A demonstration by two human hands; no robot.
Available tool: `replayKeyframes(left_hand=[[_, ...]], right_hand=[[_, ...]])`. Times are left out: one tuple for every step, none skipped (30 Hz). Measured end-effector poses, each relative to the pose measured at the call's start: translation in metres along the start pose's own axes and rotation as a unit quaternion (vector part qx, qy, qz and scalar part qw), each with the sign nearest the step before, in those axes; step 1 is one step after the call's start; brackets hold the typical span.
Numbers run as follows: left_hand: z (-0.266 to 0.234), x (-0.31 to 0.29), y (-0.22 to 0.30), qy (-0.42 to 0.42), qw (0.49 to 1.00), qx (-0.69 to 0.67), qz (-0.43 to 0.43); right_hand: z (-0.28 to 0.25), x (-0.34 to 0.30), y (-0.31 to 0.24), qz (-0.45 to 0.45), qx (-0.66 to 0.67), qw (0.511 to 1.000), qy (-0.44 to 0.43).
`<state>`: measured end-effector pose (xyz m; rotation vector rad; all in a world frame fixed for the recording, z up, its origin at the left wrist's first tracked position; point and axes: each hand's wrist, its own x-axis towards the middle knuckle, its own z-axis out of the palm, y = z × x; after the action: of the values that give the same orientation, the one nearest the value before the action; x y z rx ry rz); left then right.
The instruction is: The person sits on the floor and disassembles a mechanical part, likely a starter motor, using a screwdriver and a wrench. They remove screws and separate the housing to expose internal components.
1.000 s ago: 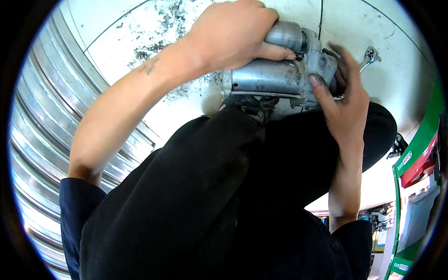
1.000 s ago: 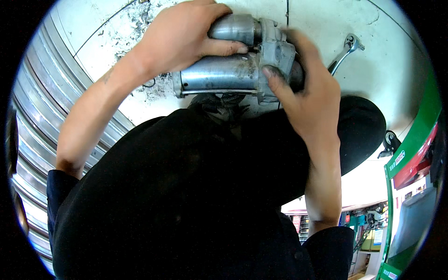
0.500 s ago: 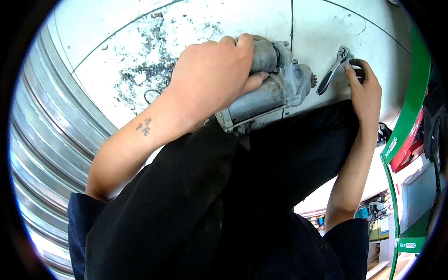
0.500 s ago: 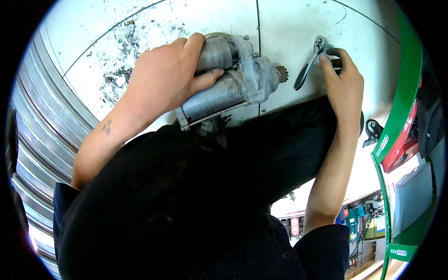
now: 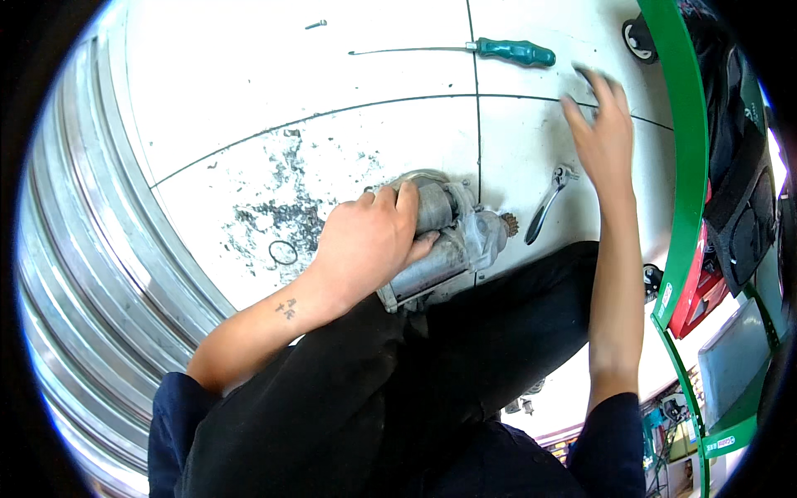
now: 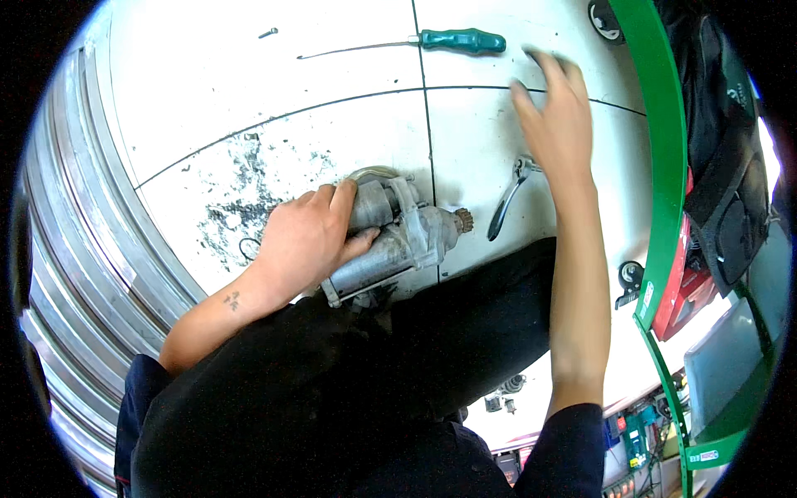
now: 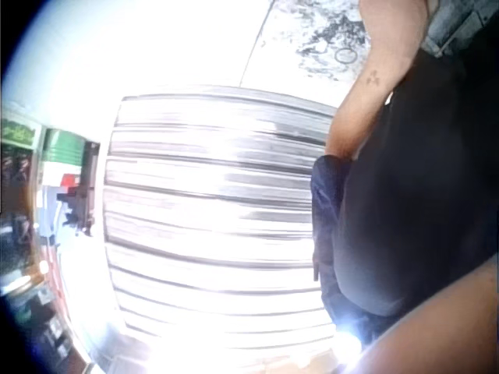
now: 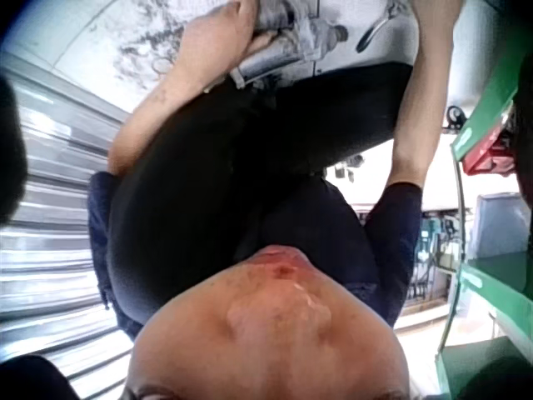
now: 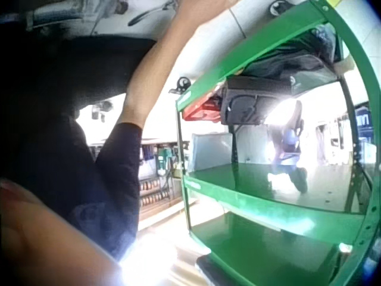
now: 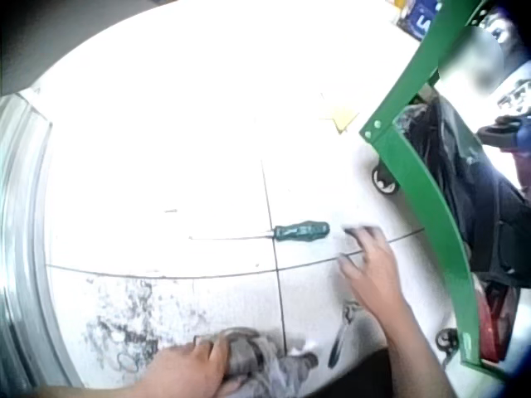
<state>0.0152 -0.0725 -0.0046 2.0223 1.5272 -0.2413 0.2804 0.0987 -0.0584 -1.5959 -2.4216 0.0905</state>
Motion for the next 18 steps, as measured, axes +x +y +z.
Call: replayKeyframes(left_hand=[[-0.001, 0.002, -0.001, 0.022, 1.0, -0.005, 0.008], [0.0, 0.002, -0.002, 0.032, 0.999, -0.016, 0.014], [0.0, 0.001, -0.003, -0.034, 0.998, -0.051, -0.016], [0.001, -0.001, -0.005, -0.021, 0.997, -0.071, -0.019], [0.003, -0.003, -0.008, -0.032, 0.995, -0.096, -0.025], [0.003, -0.006, -0.011, -0.048, 0.991, -0.121, -0.039], [0.004, -0.008, -0.016, -0.005, 0.99, -0.137, -0.005], [0.005, -0.01, -0.02, -0.019, 0.987, -0.161, 0.007], [0.006, -0.01, -0.024, -0.001, 0.984, -0.175, 0.025], [0.007, -0.01, -0.027, -0.008, 0.979, -0.203, 0.032], [0.008, -0.009, -0.029, 0.003, 0.973, -0.226, 0.042], [0.01, -0.008, -0.029, 0.012, 0.968, -0.244, 0.054], [0.011, -0.007, -0.029, 0.021, 0.961, -0.272, 0.045], [0.012, -0.007, -0.027, 0.024, 0.954, -0.296, 0.037], [0.013, -0.007, -0.025, 0.026, 0.947, -0.318, 0.025], [0.014, -0.009, -0.022, 0.018, 0.945, -0.326, 0.0], [0.016, -0.01, -0.018, 0.017, 0.949, -0.313, -0.008], [0.017, -0.012, -0.016, 0.024, 0.954, -0.299, -0.013]], right_hand=[[0.014, 0.018, -0.002, -0.023, -0.064, 0.998, 0.01], [0.023, 0.036, -0.007, -0.099, -0.068, 0.993, 0.005], [0.026, 0.049, -0.013, -0.118, -0.08, 0.987, -0.074], [0.021, 0.061, -0.012, -0.088, -0.038, 0.985, -0.142], [0.013, 0.076, -0.011, -0.038, -0.004, 0.969, -0.245], [0.009, 0.079, -0.012, -0.025, -0.003, 0.951, -0.308], [-0.003, 0.08, -0.006, -0.105, 0.075, 0.947, -0.293], [-0.012, 0.072, -0.001, -0.042, 0.183, 0.935, -0.3], [-0.022, 0.064, 0.011, 0.02, 0.286, 0.909, -0.301], [-0.031, 0.043, 0.02, -0.019, 0.214, 0.939, -0.27], [-0.042, 0.024, 0.03, -0.023, 0.179, 0.955, -0.234], [-0.052, 0.006, 0.038, 0.027, 0.207, 0.964, -0.167], [-0.065, -0.01, 0.044, 0.139, 0.269, 0.949, -0.085], [-0.078, -0.025, 0.048, 0.159, 0.356, 0.92, -0.018], [-0.088, -0.037, 0.048, 0.233, 0.45, 0.86, 0.064], [-0.097, -0.048, 0.046, 0.239, 0.575, 0.775, 0.106], [-0.106, -0.058, 0.041, 0.263, 0.696, 0.65, 0.152], [-0.11, -0.064, 0.034, 0.21, 0.741, 0.628, 0.113]])
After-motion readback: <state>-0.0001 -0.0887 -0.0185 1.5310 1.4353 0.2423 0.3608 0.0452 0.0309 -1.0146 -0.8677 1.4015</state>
